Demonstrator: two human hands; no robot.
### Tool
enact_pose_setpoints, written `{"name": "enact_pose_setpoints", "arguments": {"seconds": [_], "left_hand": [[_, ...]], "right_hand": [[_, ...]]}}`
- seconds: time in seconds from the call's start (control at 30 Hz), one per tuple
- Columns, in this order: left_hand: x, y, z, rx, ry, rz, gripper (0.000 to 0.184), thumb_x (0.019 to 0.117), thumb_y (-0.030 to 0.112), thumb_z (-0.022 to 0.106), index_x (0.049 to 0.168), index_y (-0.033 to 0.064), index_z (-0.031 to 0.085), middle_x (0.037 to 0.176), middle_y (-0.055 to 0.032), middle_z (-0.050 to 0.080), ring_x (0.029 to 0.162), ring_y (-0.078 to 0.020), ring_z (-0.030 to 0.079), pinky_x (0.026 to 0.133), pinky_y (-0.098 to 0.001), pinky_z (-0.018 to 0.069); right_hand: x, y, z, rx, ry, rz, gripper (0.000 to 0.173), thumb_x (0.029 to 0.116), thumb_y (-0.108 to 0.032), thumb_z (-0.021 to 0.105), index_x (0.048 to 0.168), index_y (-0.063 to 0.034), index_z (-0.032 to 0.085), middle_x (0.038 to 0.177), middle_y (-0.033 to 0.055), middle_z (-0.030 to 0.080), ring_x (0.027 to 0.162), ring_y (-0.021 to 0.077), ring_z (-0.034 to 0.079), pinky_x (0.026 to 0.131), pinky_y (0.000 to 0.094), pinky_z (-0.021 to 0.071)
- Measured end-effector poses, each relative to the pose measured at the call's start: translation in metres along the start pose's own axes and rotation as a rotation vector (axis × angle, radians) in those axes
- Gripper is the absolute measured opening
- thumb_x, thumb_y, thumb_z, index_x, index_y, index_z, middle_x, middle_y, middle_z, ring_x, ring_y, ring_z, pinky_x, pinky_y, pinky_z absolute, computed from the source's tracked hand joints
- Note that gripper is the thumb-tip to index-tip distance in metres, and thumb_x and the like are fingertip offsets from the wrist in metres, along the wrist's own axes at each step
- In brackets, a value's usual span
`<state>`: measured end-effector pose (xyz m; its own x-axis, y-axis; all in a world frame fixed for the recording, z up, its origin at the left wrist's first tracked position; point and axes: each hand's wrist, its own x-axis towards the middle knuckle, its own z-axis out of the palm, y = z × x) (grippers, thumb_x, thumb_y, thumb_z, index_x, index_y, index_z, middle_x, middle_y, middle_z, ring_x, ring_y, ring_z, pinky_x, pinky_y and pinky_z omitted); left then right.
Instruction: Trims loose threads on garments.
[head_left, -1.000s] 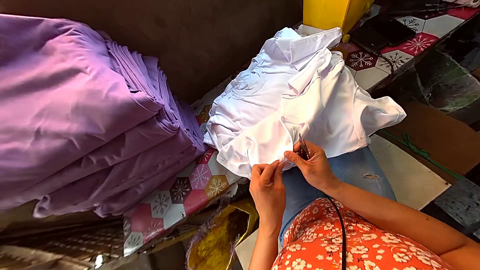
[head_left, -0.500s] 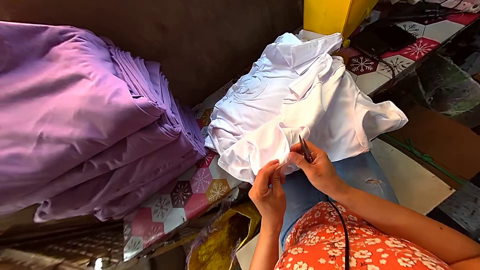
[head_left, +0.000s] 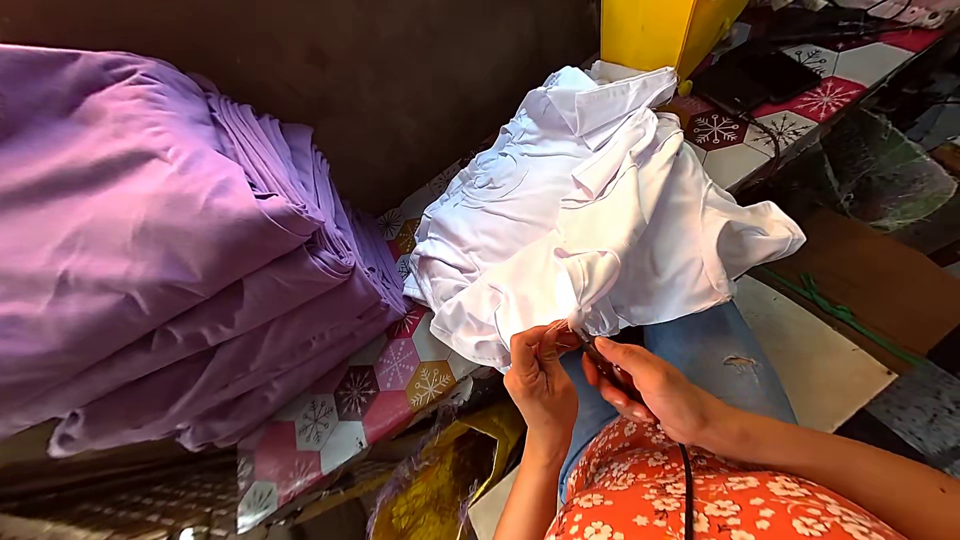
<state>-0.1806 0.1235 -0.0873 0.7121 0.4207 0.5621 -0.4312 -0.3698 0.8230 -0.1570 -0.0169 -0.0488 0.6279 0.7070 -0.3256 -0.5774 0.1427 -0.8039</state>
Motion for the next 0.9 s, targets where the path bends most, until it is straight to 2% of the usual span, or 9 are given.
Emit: {"name": "enact_pose_setpoints", "arguments": {"seconds": [0.2,0.37,0.5,0.6,0.7,0.77,0.83,0.9], "left_hand": [[-0.005,0.004,0.005,0.001,-0.022,0.008,0.009,0.1039,0.004,0.053,0.098,0.0025,0.059,0.094,0.0024,0.075,0.091,-0.0012,0.072,0.082,-0.0203,0.0602],[-0.011,0.003,0.012,-0.044,-0.054,-0.027,0.011,0.1047,0.006,0.053,0.099,0.0028,0.061,0.104,-0.0008,0.076,0.096,-0.0026,0.072,0.083,-0.0198,0.0592],[-0.011,0.003,0.014,-0.054,-0.069,-0.037,0.011,0.1039,0.005,0.054,0.098,0.0029,0.062,0.103,-0.0010,0.076,0.100,-0.0045,0.072,0.086,-0.0211,0.0588],[-0.010,0.003,0.013,-0.062,-0.080,-0.064,0.010,0.1030,0.002,0.053,0.098,0.0020,0.062,0.104,-0.0019,0.076,0.100,-0.0062,0.073,0.087,-0.0237,0.0601],[-0.009,0.001,0.011,-0.095,-0.077,-0.094,0.010,0.1028,0.000,0.052,0.098,0.0019,0.061,0.104,-0.0029,0.077,0.095,-0.0094,0.075,0.085,-0.0268,0.0625],[-0.010,-0.002,0.011,-0.108,-0.087,-0.105,0.010,0.1031,0.002,0.053,0.098,0.0024,0.061,0.103,-0.0020,0.077,0.094,-0.0095,0.075,0.084,-0.0273,0.0628],[-0.010,-0.004,0.011,-0.124,-0.095,-0.118,0.010,0.1023,0.000,0.054,0.098,0.0017,0.062,0.101,-0.0020,0.077,0.091,-0.0093,0.075,0.082,-0.0273,0.0634],[-0.007,-0.001,0.009,-0.123,-0.061,-0.161,0.011,0.1019,-0.002,0.052,0.097,0.0001,0.062,0.101,-0.0033,0.075,0.081,-0.0066,0.074,0.073,-0.0236,0.0632]], "right_hand": [[0.006,0.002,0.000,0.276,-0.014,0.127,0.048,0.1120,-0.040,0.023,0.086,-0.0152,0.055,0.056,-0.0091,0.038,0.040,-0.0026,0.034,0.038,0.0117,0.0293],[0.005,0.003,-0.002,0.408,0.019,0.113,0.049,0.1124,-0.041,0.021,0.084,-0.0157,0.052,0.056,-0.0087,0.037,0.040,-0.0020,0.033,0.038,0.0117,0.0288],[0.006,0.001,-0.001,0.423,0.067,0.139,0.049,0.1131,-0.040,0.023,0.079,-0.0162,0.050,0.053,-0.0091,0.034,0.038,-0.0017,0.029,0.037,0.0126,0.0262],[0.003,0.000,-0.005,0.290,0.092,0.102,0.046,0.1134,-0.035,0.027,0.078,-0.0161,0.050,0.052,-0.0098,0.031,0.038,-0.0022,0.027,0.037,0.0127,0.0244],[0.001,0.002,-0.017,-0.010,0.240,-0.221,0.037,0.1106,-0.025,0.031,0.086,-0.0165,0.057,0.056,-0.0148,0.040,0.042,-0.0065,0.031,0.040,0.0106,0.0262],[0.016,0.005,-0.029,-0.189,0.337,-0.477,0.021,0.1075,-0.024,0.045,0.102,-0.0126,0.062,0.076,-0.0148,0.053,0.053,-0.0090,0.038,0.048,0.0087,0.0322],[0.034,0.003,-0.040,-0.331,0.327,-0.539,0.023,0.1021,-0.024,0.060,0.116,-0.0060,0.064,0.096,-0.0066,0.061,0.067,-0.0060,0.050,0.060,0.0113,0.0431],[0.046,-0.004,-0.042,-0.402,0.284,-0.479,0.018,0.0971,-0.013,0.067,0.112,-0.0027,0.068,0.094,-0.0019,0.068,0.076,-0.0018,0.061,0.070,0.0154,0.0519]]}}
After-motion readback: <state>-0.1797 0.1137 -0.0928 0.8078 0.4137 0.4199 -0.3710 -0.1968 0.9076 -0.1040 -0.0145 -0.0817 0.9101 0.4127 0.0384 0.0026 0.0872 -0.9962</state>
